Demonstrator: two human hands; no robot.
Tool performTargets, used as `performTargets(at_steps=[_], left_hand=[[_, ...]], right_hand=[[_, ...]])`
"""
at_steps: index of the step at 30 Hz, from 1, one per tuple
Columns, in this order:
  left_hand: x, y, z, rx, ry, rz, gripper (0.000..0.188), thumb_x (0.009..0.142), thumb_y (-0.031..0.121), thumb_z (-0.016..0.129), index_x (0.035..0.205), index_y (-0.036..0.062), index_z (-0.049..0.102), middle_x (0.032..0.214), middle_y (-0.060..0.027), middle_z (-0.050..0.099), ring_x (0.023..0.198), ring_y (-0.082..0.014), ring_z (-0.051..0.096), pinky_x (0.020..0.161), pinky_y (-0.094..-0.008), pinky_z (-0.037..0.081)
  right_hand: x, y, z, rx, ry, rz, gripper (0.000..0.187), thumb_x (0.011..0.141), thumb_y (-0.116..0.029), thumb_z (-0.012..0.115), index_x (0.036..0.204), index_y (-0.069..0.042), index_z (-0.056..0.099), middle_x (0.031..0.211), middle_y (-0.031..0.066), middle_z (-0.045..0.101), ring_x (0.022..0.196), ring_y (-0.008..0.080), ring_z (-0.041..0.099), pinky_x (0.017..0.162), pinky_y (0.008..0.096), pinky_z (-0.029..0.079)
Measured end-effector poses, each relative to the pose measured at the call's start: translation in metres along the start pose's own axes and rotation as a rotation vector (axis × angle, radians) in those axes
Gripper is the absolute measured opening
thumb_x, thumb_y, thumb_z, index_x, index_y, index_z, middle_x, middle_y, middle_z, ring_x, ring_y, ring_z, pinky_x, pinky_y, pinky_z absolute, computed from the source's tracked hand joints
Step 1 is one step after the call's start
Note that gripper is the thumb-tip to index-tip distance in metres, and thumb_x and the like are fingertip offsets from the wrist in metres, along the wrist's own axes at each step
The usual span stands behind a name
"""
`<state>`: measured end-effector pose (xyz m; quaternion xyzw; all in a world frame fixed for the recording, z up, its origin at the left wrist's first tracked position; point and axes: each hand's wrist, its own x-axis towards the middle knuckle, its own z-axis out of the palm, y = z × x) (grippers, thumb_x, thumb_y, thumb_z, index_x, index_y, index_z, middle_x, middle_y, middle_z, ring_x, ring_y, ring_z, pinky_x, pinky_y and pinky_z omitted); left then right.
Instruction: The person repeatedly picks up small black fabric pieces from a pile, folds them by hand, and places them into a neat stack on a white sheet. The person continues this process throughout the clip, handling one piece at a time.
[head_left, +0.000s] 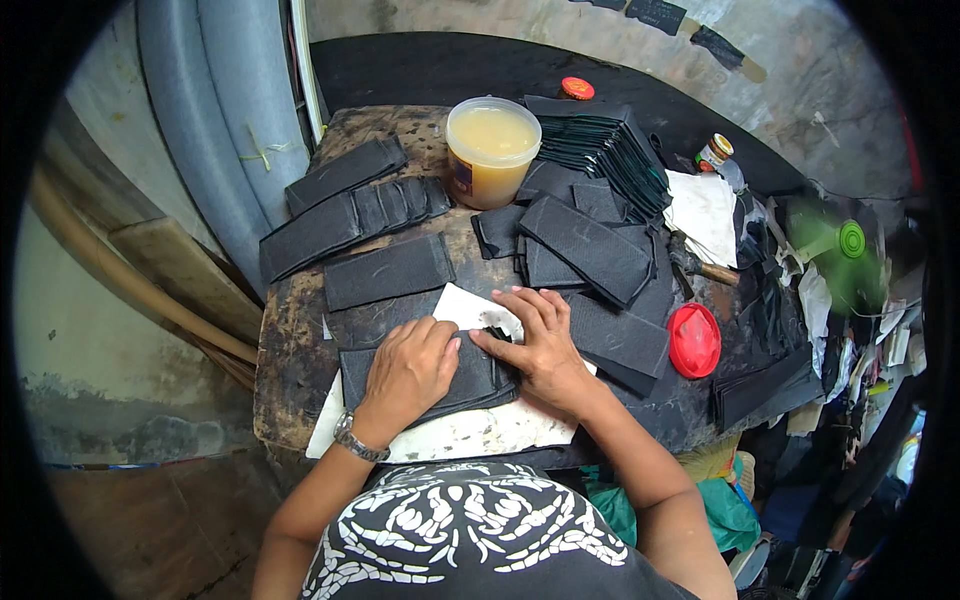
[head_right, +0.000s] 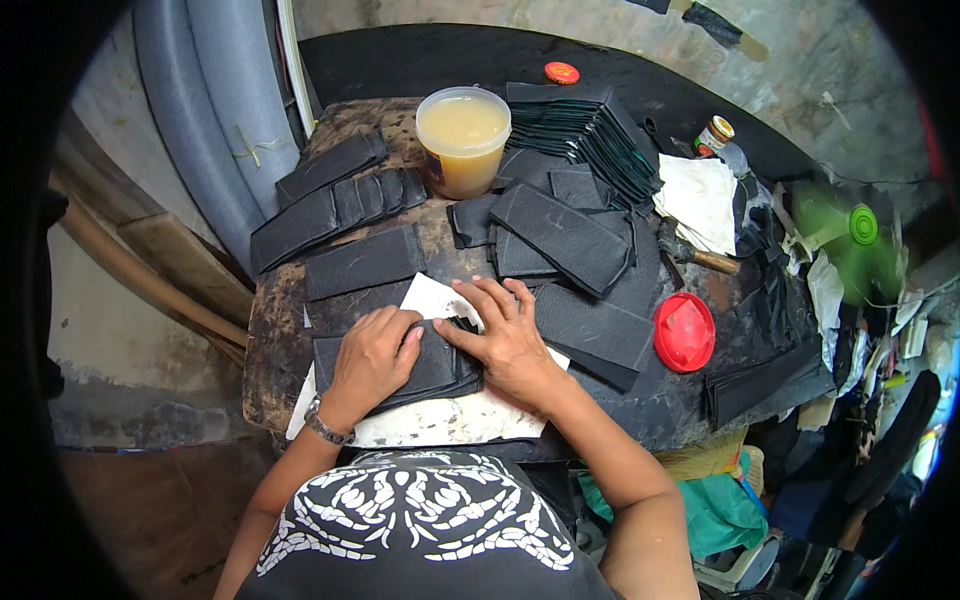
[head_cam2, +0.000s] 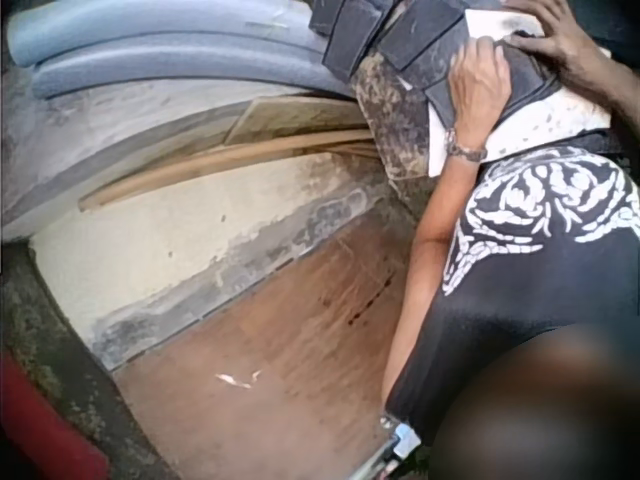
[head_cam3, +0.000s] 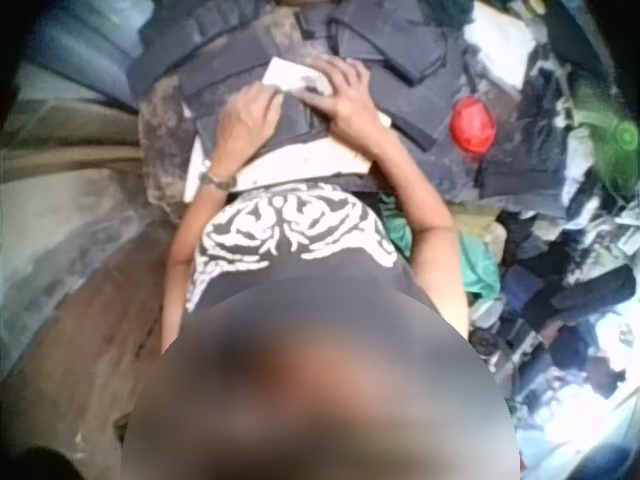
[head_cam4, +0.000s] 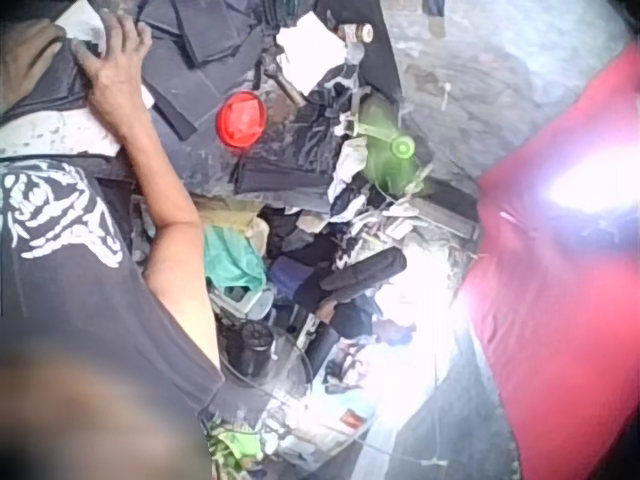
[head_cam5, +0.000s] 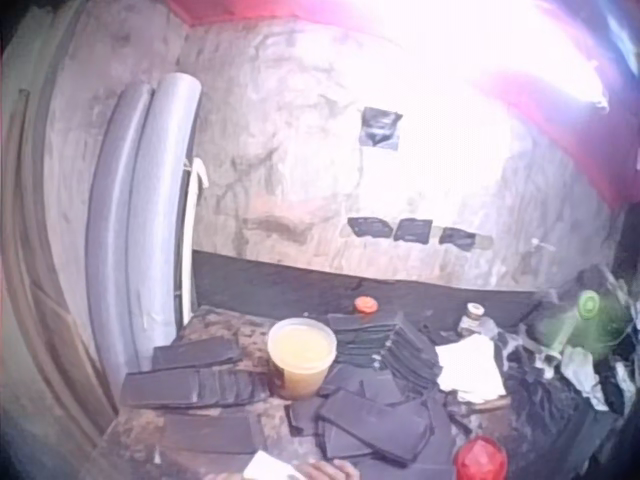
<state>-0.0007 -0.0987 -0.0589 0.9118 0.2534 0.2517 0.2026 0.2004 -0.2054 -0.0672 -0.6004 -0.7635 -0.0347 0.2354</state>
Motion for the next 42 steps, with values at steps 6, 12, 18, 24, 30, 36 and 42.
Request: performTargets(at_steps=[6,12,18,24,30,36,42], left_hand=[[-0.001,0.000,0.002,-0.009,0.014,-0.002,0.013,0.094,0.013,0.062,0.100,0.0026,0.064,0.089,-0.0138,0.062,0.083,-0.0320,0.062,0.078,-0.0427,0.048],[-0.002,-0.002,0.002,0.018,0.015,0.020,0.012,0.095,0.014,0.062,0.098,0.0024,0.064,0.087,-0.0140,0.061,0.082,-0.0322,0.061,0.077,-0.0430,0.048],[0.000,-0.001,0.001,-0.016,0.020,0.009,0.010,0.096,0.013,0.061,0.095,0.0034,0.059,0.084,-0.0146,0.061,0.079,-0.0329,0.060,0.075,-0.0436,0.047],[0.000,0.000,-0.001,-0.028,0.043,0.043,0.009,0.097,0.013,0.059,0.098,0.0044,0.058,0.083,-0.0141,0.063,0.078,-0.0328,0.061,0.075,-0.0442,0.046],[0.002,-0.003,-0.031,-0.303,0.083,-0.129,0.014,0.103,0.019,0.056,0.104,0.0058,0.058,0.067,-0.0152,0.060,0.060,-0.0349,0.063,0.056,-0.0428,0.047],[0.051,-0.080,-0.067,-0.110,0.049,-0.211,0.020,0.104,0.024,0.053,0.112,0.0065,0.057,0.086,-0.0215,0.068,0.086,-0.0426,0.069,0.073,-0.0493,0.051],[0.067,-0.107,-0.029,0.229,-0.003,0.006,0.032,0.097,0.016,0.063,0.127,0.0064,0.055,0.118,-0.0184,0.063,0.110,-0.0349,0.062,0.091,-0.0431,0.049]], right_hand=[[-0.035,-0.007,-0.007,0.211,0.021,-0.067,0.054,0.071,-0.014,0.081,0.122,-0.029,0.075,0.133,0.0099,0.056,0.126,0.0297,0.050,0.112,0.0599,0.028],[-0.039,-0.010,-0.002,0.247,0.267,-0.041,0.047,0.072,-0.018,0.081,0.118,-0.018,0.075,0.121,0.0059,0.058,0.112,0.0240,0.054,0.110,0.0564,0.032],[-0.043,-0.017,0.003,0.104,0.166,-0.251,0.045,0.070,-0.011,0.076,0.116,-0.012,0.074,0.117,0.0072,0.057,0.110,0.0236,0.055,0.106,0.0519,0.037],[-0.038,-0.016,0.003,0.230,0.189,0.108,0.042,0.068,0.000,0.071,0.109,-0.009,0.073,0.110,0.0118,0.055,0.104,0.0298,0.053,0.095,0.0494,0.040],[-0.033,-0.027,0.001,0.015,0.165,0.007,0.046,0.059,0.000,0.070,0.104,-0.006,0.073,0.108,0.0139,0.054,0.102,0.0333,0.054,0.091,0.0506,0.042],[-0.029,-0.021,0.004,0.228,0.176,0.050,0.039,0.065,0.003,0.066,0.104,-0.003,0.070,0.106,0.0158,0.057,0.102,0.0329,0.057,0.092,0.0465,0.042],[-0.025,-0.016,0.000,0.554,0.143,0.207,0.036,0.072,0.006,0.055,0.106,-0.003,0.062,0.108,0.0152,0.057,0.106,0.0331,0.056,0.095,0.0433,0.041]])
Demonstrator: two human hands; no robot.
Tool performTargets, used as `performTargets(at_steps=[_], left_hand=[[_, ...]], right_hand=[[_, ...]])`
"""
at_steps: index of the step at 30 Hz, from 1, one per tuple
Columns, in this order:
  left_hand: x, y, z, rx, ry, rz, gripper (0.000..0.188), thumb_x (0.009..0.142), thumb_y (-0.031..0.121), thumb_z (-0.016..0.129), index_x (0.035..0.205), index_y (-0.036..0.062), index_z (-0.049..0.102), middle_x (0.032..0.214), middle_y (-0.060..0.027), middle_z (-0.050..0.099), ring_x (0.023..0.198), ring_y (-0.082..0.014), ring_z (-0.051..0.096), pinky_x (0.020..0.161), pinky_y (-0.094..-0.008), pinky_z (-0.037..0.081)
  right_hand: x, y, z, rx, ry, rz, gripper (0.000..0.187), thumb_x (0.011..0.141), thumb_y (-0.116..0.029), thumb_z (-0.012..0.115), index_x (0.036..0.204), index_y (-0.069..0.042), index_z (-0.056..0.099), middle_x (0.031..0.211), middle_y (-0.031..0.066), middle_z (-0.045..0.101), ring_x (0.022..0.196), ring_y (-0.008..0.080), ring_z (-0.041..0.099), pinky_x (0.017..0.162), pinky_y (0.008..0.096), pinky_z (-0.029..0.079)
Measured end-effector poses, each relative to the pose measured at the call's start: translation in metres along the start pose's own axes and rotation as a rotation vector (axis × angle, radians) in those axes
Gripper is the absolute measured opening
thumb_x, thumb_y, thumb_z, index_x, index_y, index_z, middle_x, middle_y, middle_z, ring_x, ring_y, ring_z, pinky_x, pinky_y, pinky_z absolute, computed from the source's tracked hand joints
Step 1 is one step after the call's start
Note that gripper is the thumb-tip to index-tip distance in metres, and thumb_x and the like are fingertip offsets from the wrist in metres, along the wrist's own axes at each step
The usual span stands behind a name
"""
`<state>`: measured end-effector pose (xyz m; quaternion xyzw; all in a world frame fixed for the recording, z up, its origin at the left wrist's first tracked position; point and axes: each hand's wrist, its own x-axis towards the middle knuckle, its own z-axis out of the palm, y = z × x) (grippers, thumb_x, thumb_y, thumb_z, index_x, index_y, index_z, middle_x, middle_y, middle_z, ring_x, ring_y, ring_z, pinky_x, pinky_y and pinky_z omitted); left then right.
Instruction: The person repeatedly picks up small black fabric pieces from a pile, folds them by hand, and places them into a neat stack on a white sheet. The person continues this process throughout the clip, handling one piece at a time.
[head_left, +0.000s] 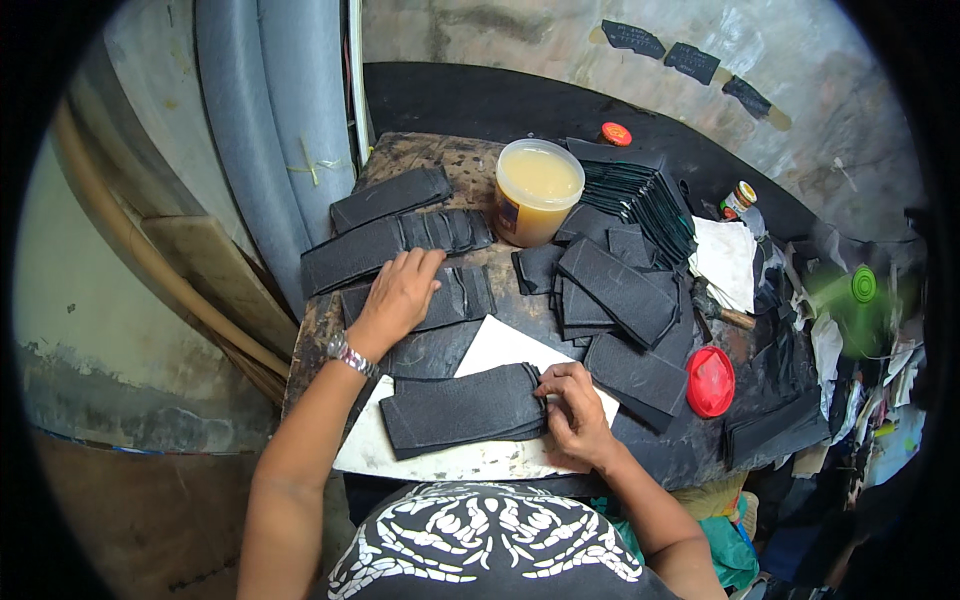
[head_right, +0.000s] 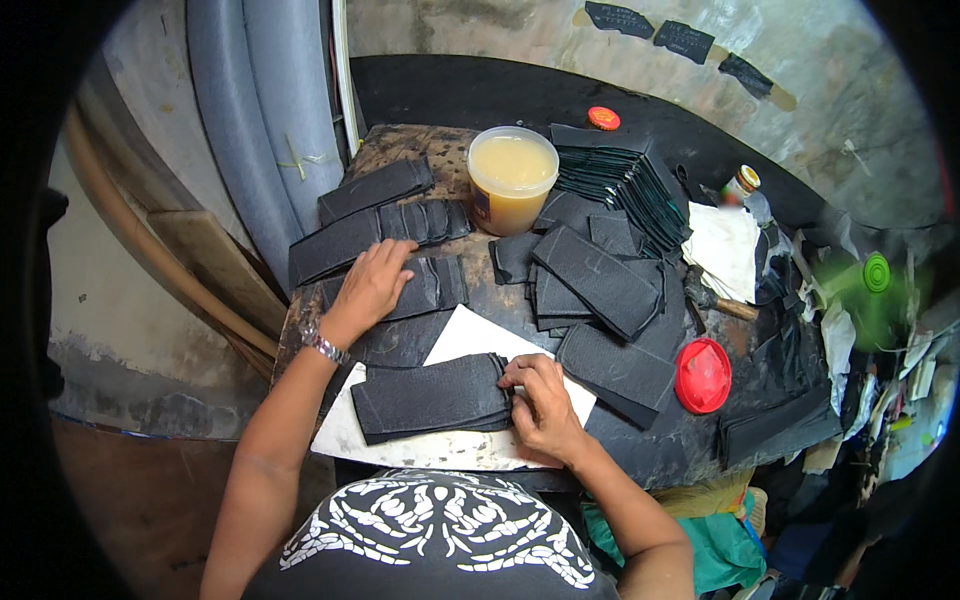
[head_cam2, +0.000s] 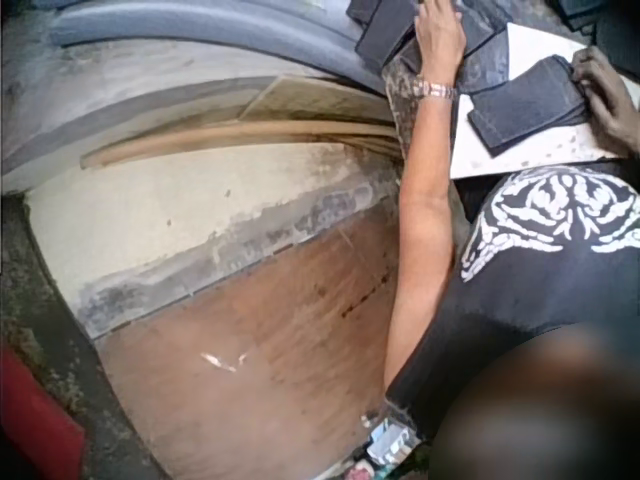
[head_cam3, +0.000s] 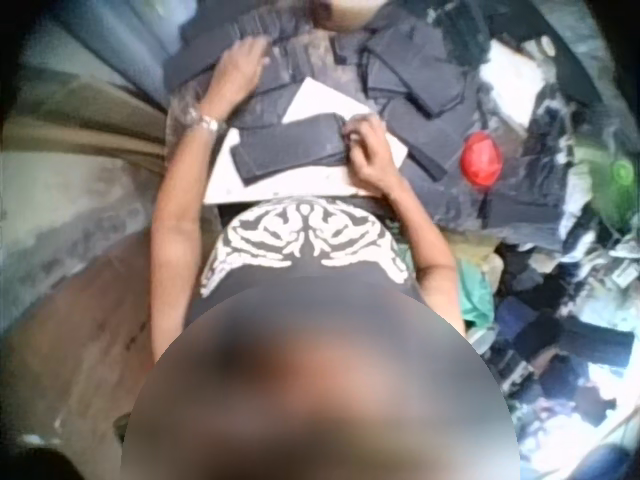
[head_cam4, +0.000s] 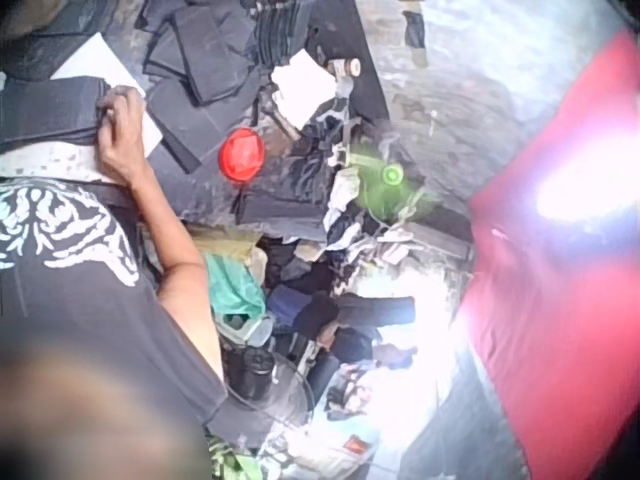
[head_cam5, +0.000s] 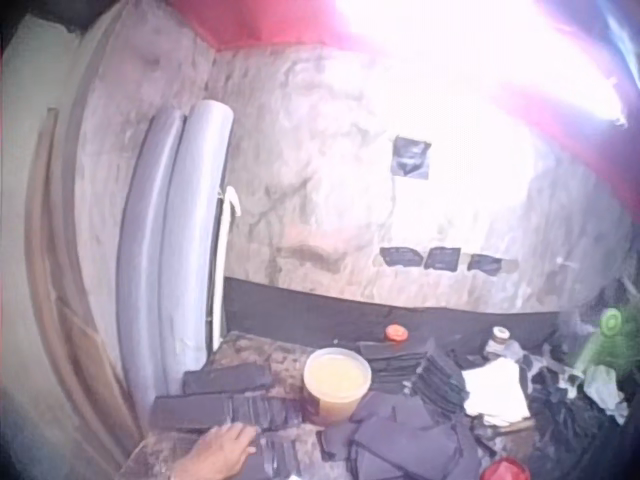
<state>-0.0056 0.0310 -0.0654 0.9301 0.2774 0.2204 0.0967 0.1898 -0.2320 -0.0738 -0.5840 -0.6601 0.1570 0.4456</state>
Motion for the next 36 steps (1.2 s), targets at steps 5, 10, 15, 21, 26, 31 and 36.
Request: performTargets(at_steps=[5,10,15,21,26,31,36], left_hand=[[-0.028,0.045,-0.032,-0.059,0.069,0.084,0.043,0.091,0.026,0.071,0.125,0.0027,0.060,0.129,-0.0198,0.057,0.120,-0.0361,0.055,0.102,-0.0457,0.043],[-0.057,0.109,-0.038,-0.248,-0.287,-0.028,0.083,0.088,0.054,0.073,0.143,-0.0020,0.048,0.141,-0.0337,0.048,0.133,-0.0493,0.048,0.112,-0.0503,0.039],[-0.048,0.113,-0.010,-0.410,-0.061,-0.159,0.097,0.081,0.050,0.082,0.146,-0.0028,0.033,0.145,-0.0371,0.039,0.134,-0.0515,0.045,0.112,-0.0533,0.038],[-0.006,0.131,-0.007,-0.682,0.282,-0.200,0.094,0.074,0.025,0.089,0.140,0.0014,0.028,0.135,-0.0324,0.043,0.131,-0.0481,0.047,0.108,-0.0507,0.042],[-0.018,0.117,-0.078,-0.259,0.303,0.081,0.079,0.071,0.014,0.086,0.134,0.0031,0.039,0.124,-0.0194,0.052,0.114,-0.0362,0.056,0.100,-0.0440,0.045],[-0.063,0.115,-0.080,-0.104,-0.243,0.083,0.080,0.070,0.044,0.090,0.127,0.0035,0.050,0.117,-0.0158,0.055,0.108,-0.0335,0.056,0.094,-0.0432,0.044],[-0.080,0.114,-0.034,-0.089,-0.285,0.200,0.081,0.074,0.052,0.084,0.130,0.0040,0.053,0.119,-0.0169,0.054,0.110,-0.0333,0.053,0.094,-0.0425,0.041]], right_hand=[[0.077,0.016,-0.031,-0.219,0.110,-0.159,0.035,0.088,-0.007,0.058,0.122,-0.003,0.064,0.115,0.0180,0.056,0.113,0.0360,0.054,0.103,0.0462,0.040],[0.186,0.026,-0.061,0.116,-0.111,0.065,0.025,0.095,-0.024,0.062,0.097,-0.001,0.072,0.111,0.0107,0.054,0.106,0.0237,0.056,0.096,0.0356,0.045],[0.170,-0.013,-0.051,0.092,-0.108,0.056,0.025,0.088,0.002,0.065,0.112,0.000,0.057,0.115,0.0063,0.053,0.102,0.0148,0.057,0.091,0.0296,0.048],[0.147,-0.054,-0.050,0.707,-0.054,0.071,0.052,0.087,0.005,0.069,0.135,-0.003,0.049,0.124,0.0057,0.051,0.104,0.0115,0.055,0.090,0.0268,0.049],[0.220,-0.004,-0.087,0.000,0.121,-0.016,0.058,0.102,-0.053,0.048,0.129,-0.006,0.068,0.128,0.0154,0.054,0.120,0.0318,0.051,0.108,0.0424,0.038],[0.277,0.057,-0.065,-0.708,0.007,0.396,0.078,0.102,-0.068,0.029,0.129,-0.009,0.071,0.154,0.0193,0.041,0.145,0.0406,0.032,0.115,0.0629,0.023],[0.264,0.053,-0.086,-0.636,0.274,0.096,0.065,0.105,-0.058,0.034,0.118,-0.010,0.076,0.151,0.0192,0.045,0.143,0.0397,0.036,0.113,0.0637,0.027]])
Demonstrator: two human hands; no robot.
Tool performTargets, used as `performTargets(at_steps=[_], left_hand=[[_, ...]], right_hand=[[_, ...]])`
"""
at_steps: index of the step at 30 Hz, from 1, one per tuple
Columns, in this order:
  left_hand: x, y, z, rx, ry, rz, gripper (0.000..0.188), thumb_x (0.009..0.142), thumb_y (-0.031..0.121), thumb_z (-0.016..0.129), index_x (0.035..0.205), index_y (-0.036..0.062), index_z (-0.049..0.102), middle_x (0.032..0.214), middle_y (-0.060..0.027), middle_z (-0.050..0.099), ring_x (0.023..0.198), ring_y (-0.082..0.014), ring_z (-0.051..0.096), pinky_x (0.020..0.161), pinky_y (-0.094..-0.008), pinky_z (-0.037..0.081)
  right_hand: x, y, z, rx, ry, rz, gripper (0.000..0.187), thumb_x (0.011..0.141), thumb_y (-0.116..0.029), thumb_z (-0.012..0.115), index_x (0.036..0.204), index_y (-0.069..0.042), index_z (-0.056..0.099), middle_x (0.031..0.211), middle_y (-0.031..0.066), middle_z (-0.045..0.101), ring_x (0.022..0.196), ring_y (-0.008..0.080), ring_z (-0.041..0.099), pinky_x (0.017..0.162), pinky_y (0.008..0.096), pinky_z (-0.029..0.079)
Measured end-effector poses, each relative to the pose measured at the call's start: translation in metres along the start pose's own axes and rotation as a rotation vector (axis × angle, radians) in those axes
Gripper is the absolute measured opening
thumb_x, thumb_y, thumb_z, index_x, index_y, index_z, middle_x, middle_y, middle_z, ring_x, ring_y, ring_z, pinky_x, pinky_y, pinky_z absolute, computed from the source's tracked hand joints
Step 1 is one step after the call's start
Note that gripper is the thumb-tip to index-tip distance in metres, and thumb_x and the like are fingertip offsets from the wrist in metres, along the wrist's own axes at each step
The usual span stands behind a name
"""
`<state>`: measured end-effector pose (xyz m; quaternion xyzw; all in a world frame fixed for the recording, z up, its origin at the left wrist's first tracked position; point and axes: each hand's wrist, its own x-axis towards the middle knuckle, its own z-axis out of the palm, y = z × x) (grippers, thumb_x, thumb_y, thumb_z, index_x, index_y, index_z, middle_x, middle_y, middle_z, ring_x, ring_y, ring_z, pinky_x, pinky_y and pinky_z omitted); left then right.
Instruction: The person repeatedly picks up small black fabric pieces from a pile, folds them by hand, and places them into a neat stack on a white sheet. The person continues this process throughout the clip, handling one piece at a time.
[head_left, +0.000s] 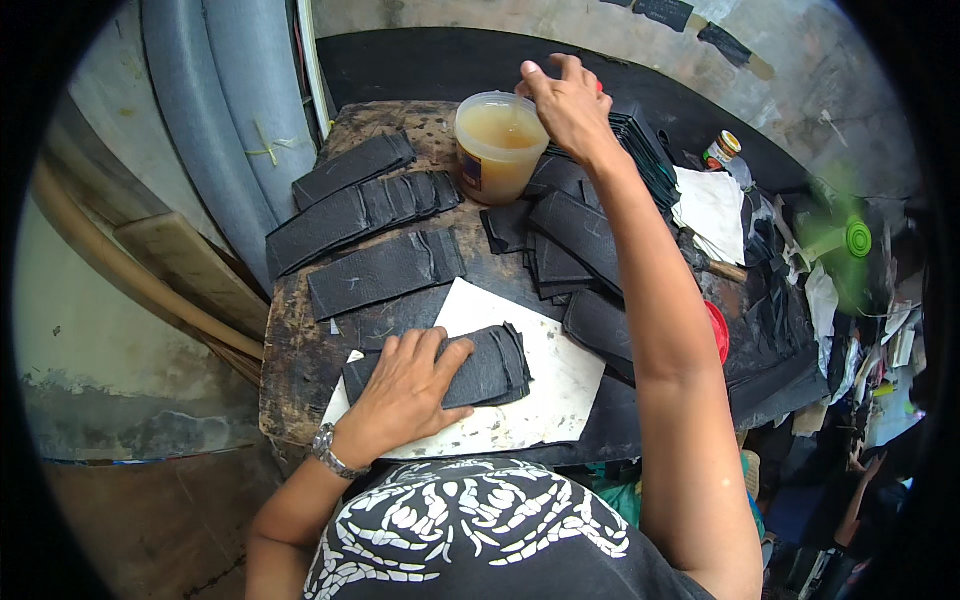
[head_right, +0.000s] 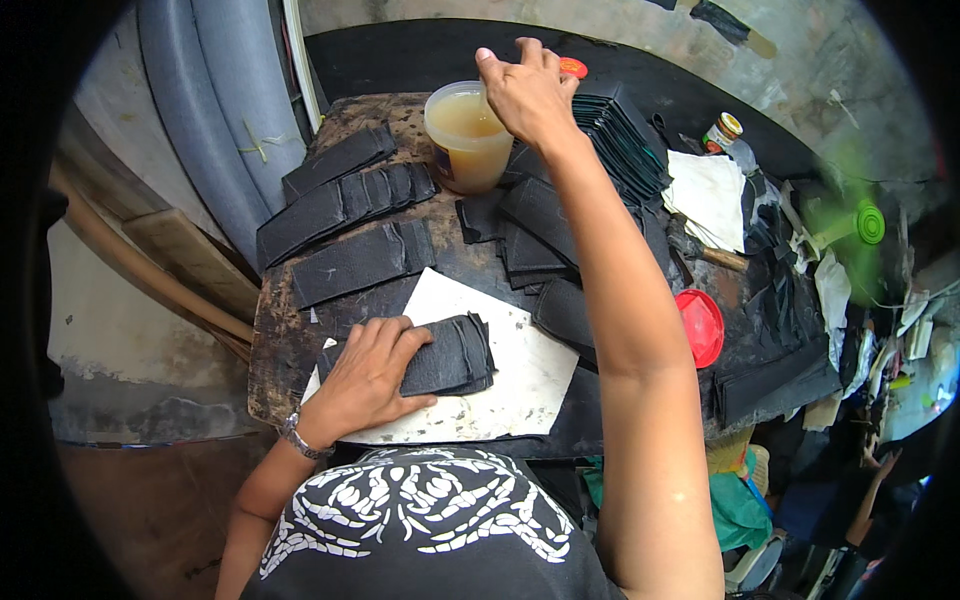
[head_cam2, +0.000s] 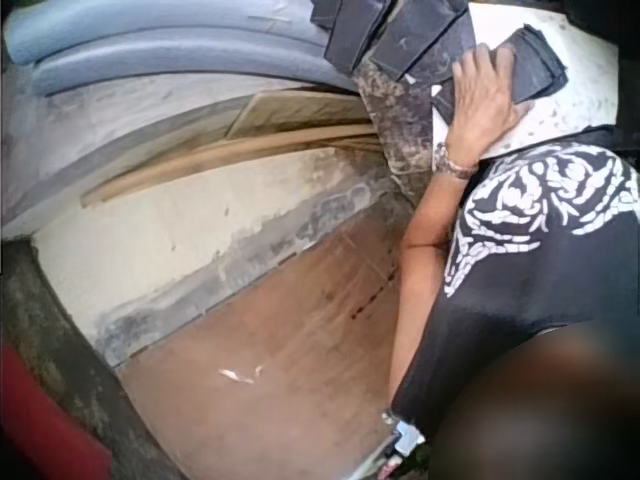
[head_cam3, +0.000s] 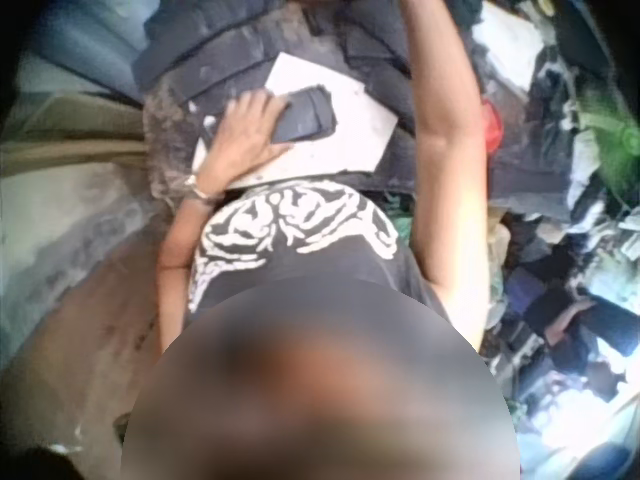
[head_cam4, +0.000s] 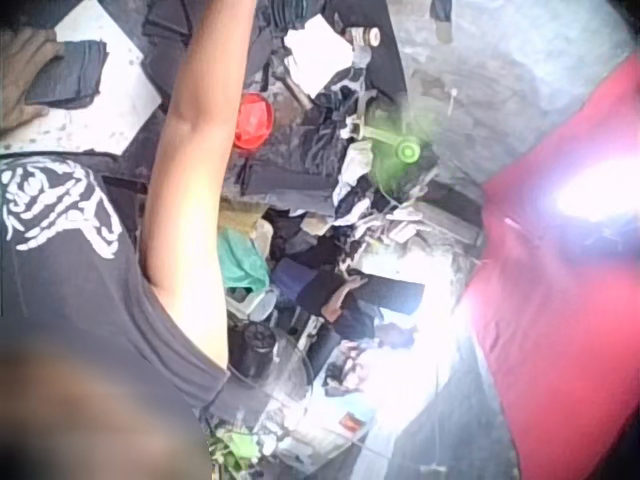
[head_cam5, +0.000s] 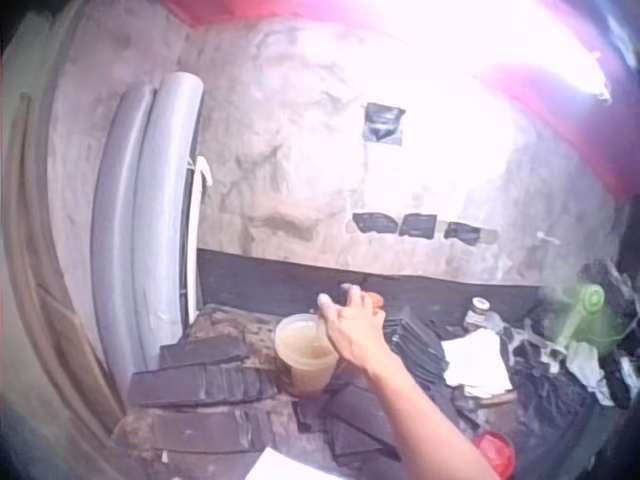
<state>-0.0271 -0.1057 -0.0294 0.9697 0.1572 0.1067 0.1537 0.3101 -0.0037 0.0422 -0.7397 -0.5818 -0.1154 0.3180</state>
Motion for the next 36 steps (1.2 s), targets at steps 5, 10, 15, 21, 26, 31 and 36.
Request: performTargets(at_steps=[5,10,15,21,26,31,36], left_hand=[[0.007,0.002,0.012,-0.067,0.044,-0.056,0.075,0.076,0.055,0.081,0.128,0.0061,0.058,0.124,-0.0193,0.054,0.112,-0.0342,0.052,0.095,-0.0442,0.041],[0.014,0.006,0.014,-0.024,0.180,-0.055,0.071,0.076,0.052,0.082,0.128,0.0082,0.060,0.127,-0.0202,0.053,0.116,-0.0354,0.050,0.096,-0.0460,0.039],[0.017,0.004,0.020,-0.048,0.097,-0.066,0.064,0.074,0.042,0.084,0.125,0.0084,0.063,0.128,-0.0198,0.051,0.119,-0.0360,0.047,0.098,-0.0486,0.038],[0.011,0.005,0.027,-0.075,0.133,-0.043,0.059,0.077,0.038,0.083,0.125,0.0078,0.066,0.129,-0.0199,0.053,0.119,-0.0364,0.049,0.097,-0.0481,0.038],[0.012,0.001,0.027,-0.030,0.183,-0.005,0.058,0.080,0.040,0.080,0.125,0.0059,0.067,0.128,-0.0197,0.053,0.119,-0.0356,0.049,0.097,-0.0466,0.039],[0.011,0.002,0.026,-0.031,0.185,0.002,0.058,0.079,0.038,0.080,0.125,0.0038,0.067,0.129,-0.0197,0.053,0.119,-0.0349,0.049,0.097,-0.0460,0.040],[0.010,0.003,0.026,-0.041,0.196,-0.004,0.057,0.074,0.032,0.081,0.122,0.0032,0.070,0.129,-0.0194,0.053,0.119,-0.0341,0.051,0.097,-0.0460,0.040]], right_hand=[[-0.060,-0.003,-0.031,-0.281,-0.327,-0.010,0.044,0.101,-0.046,0.056,0.114,-0.009,0.076,0.138,0.0205,0.053,0.133,0.0377,0.046,0.107,0.0578,0.037],[-0.165,-0.008,-0.053,0.259,-0.272,-0.139,0.024,0.093,-0.010,0.060,0.112,-0.010,0.074,0.140,0.0177,0.052,0.137,0.0349,0.045,0.114,0.0474,0.035],[-0.231,-0.012,-0.045,0.637,-0.378,-0.168,0.062,0.069,0.004,0.056,0.121,-0.022,0.077,0.153,0.0172,0.044,0.146,0.0382,0.033,0.122,0.0525,0.021],[-0.255,-0.017,-0.017,0.163,-0.398,-0.263,0.072,0.070,-0.001,0.072,0.137,-0.025,0.065,0.159,0.0181,0.036,0.145,0.0402,0.033,0.115,0.0544,0.027],[-0.254,-0.015,-0.022,0.140,-0.207,-0.476,0.056,0.068,-0.002,0.072,0.122,-0.014,0.073,0.145,0.0160,0.052,0.132,0.0360,0.049,0.109,0.0553,0.035],[-0.244,-0.017,-0.020,0.145,-0.191,-0.416,0.051,0.074,-0.004,0.071,0.122,-0.018,0.074,0.146,0.0157,0.050,0.136,0.0360,0.045,0.112,0.0572,0.031],[-0.235,-0.016,-0.012,0.101,-0.362,-0.405,0.049,0.081,-0.007,0.070,0.125,-0.028,0.074,0.153,0.0144,0.043,0.143,0.0363,0.036,0.116,0.0583,0.024]])
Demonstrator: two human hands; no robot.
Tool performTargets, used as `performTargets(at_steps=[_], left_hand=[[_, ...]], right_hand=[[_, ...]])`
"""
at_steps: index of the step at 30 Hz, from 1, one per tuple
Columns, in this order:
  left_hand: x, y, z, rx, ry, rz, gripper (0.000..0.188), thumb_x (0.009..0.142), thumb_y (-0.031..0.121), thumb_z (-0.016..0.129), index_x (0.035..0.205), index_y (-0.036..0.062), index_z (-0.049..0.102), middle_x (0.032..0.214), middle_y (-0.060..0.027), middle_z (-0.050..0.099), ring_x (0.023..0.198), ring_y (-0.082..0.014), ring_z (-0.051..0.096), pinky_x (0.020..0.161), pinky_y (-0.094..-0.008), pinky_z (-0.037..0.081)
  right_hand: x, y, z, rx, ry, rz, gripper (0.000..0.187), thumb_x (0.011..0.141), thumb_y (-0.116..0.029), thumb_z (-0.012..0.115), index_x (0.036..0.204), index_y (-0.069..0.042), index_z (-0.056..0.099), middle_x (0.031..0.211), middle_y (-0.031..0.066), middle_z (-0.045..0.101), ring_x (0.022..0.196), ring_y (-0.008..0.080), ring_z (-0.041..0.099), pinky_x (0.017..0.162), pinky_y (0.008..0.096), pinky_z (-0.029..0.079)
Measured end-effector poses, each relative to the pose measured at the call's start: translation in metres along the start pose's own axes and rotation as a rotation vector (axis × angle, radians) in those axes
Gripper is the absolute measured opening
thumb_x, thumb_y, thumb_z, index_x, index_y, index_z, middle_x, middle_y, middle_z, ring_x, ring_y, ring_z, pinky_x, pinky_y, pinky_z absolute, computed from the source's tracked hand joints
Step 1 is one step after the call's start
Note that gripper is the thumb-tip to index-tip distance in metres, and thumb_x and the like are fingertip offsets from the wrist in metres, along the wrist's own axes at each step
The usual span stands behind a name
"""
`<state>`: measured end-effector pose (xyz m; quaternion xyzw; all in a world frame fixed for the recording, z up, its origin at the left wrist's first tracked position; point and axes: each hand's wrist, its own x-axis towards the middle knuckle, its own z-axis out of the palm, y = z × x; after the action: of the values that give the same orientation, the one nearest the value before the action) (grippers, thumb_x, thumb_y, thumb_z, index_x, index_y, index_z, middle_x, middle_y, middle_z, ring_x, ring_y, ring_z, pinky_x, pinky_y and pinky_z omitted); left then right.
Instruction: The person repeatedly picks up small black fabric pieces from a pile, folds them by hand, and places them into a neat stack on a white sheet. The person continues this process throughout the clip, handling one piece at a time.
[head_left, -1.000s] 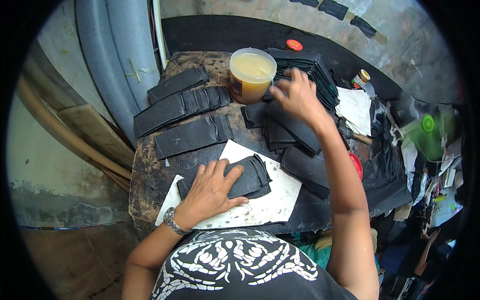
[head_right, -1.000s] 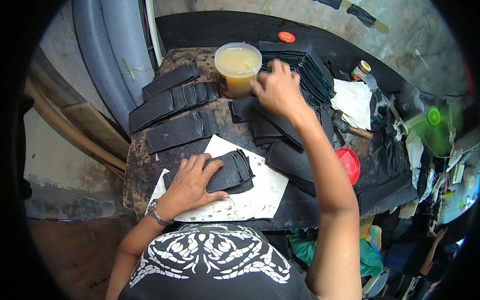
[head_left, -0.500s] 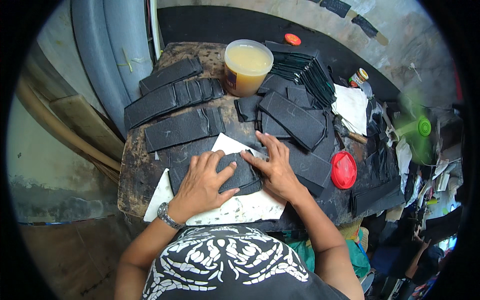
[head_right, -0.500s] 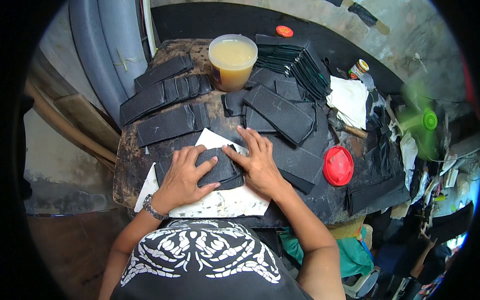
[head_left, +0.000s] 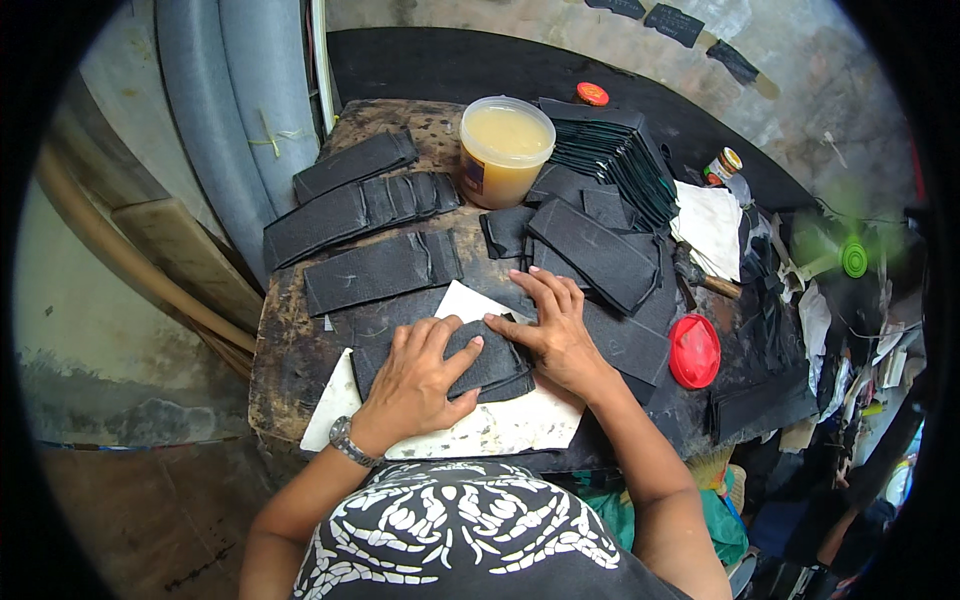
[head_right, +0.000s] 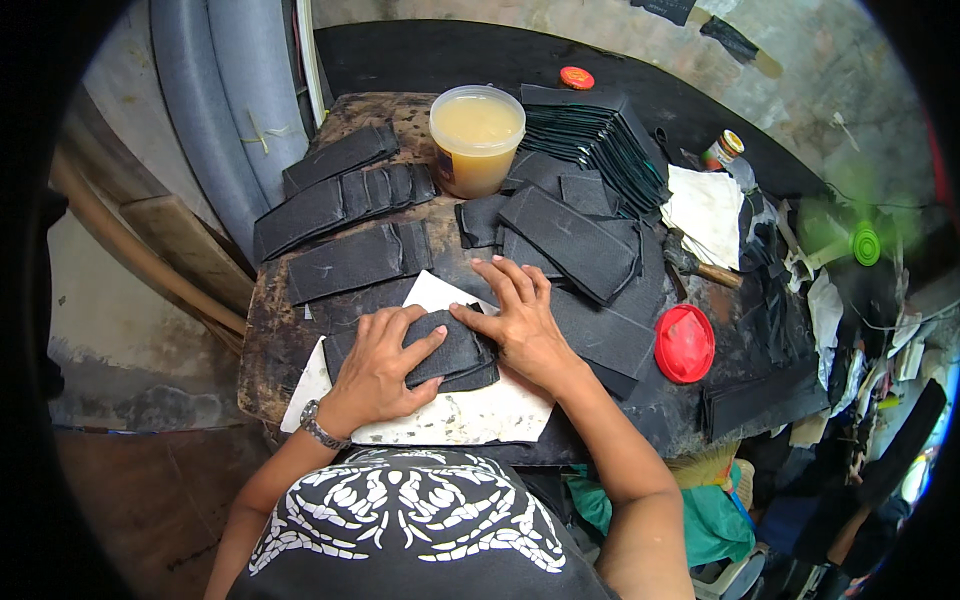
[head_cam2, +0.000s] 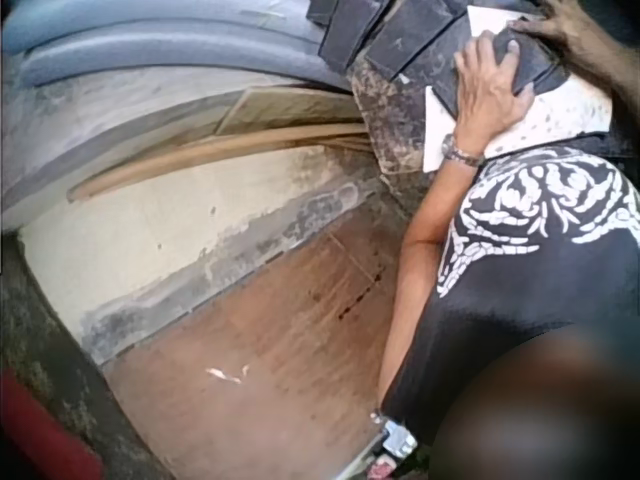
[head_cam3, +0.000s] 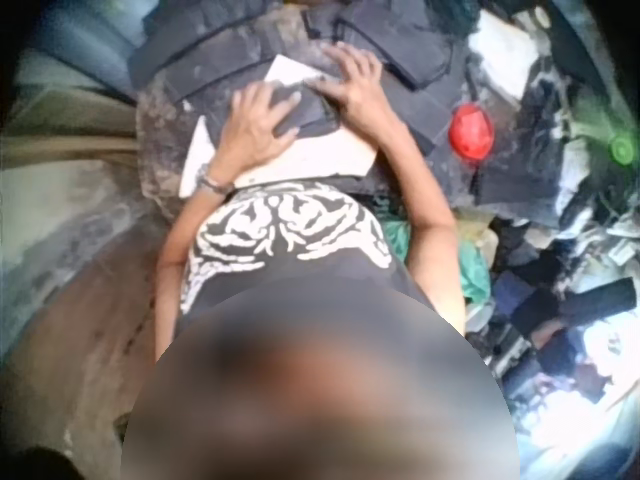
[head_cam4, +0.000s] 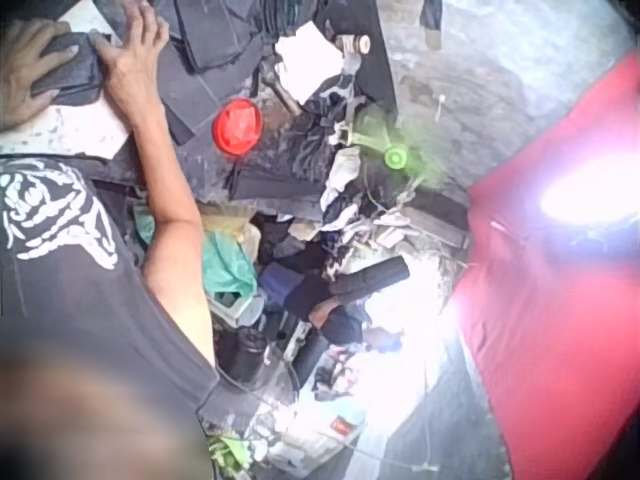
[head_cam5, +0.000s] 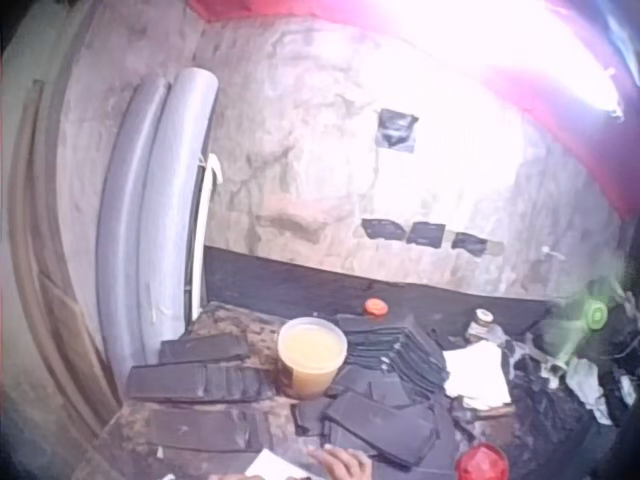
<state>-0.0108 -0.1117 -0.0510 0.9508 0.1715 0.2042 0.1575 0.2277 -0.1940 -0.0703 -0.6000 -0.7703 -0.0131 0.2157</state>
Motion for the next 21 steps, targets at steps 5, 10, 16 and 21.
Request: performTargets(at_steps=[5,10,16,21], left_hand=[[-0.001,-0.002,0.003,-0.034,-0.005,-0.022,0.056,0.073,0.030,0.081,0.121,0.0042,0.071,0.130,-0.0189,0.054,0.120,-0.0345,0.051,0.098,-0.0466,0.039],[0.001,-0.003,0.001,-0.073,0.002,-0.025,0.054,0.074,0.028,0.081,0.122,0.0058,0.070,0.134,-0.0196,0.053,0.124,-0.0366,0.050,0.104,-0.0501,0.038],[0.017,0.009,-0.040,0.010,0.025,0.016,0.046,0.079,0.014,0.074,0.122,0.0005,0.068,0.125,-0.0174,0.058,0.117,-0.0316,0.054,0.105,-0.0498,0.038],[0.034,0.025,-0.106,-0.095,0.164,-0.079,0.030,0.090,0.002,0.063,0.120,0.0021,0.059,0.094,-0.0145,0.066,0.091,-0.0309,0.065,0.091,-0.0444,0.045]], right_hand=[[-0.025,-0.001,-0.012,0.157,0.007,-0.052,0.052,0.078,-0.009,0.072,0.124,-0.032,0.074,0.149,0.0124,0.047,0.137,0.0341,0.041,0.116,0.0570,0.025],[-0.037,-0.010,-0.030,0.278,0.023,-0.139,0.036,0.074,-0.015,0.075,0.108,-0.026,0.080,0.133,0.0124,0.057,0.127,0.0322,0.048,0.113,0.0558,0.030],[0.073,0.054,-0.055,0.157,0.335,0.125,0.040,0.102,-0.039,0.050,0.127,-0.017,0.072,0.140,0.0191,0.048,0.135,0.0356,0.041,0.114,0.0478,0.026],[0.189,0.082,-0.050,-0.090,0.260,0.452,0.062,0.107,-0.053,0.031,0.119,-0.012,0.076,0.151,0.0238,0.043,0.146,0.0387,0.032,0.117,0.0578,0.019]])
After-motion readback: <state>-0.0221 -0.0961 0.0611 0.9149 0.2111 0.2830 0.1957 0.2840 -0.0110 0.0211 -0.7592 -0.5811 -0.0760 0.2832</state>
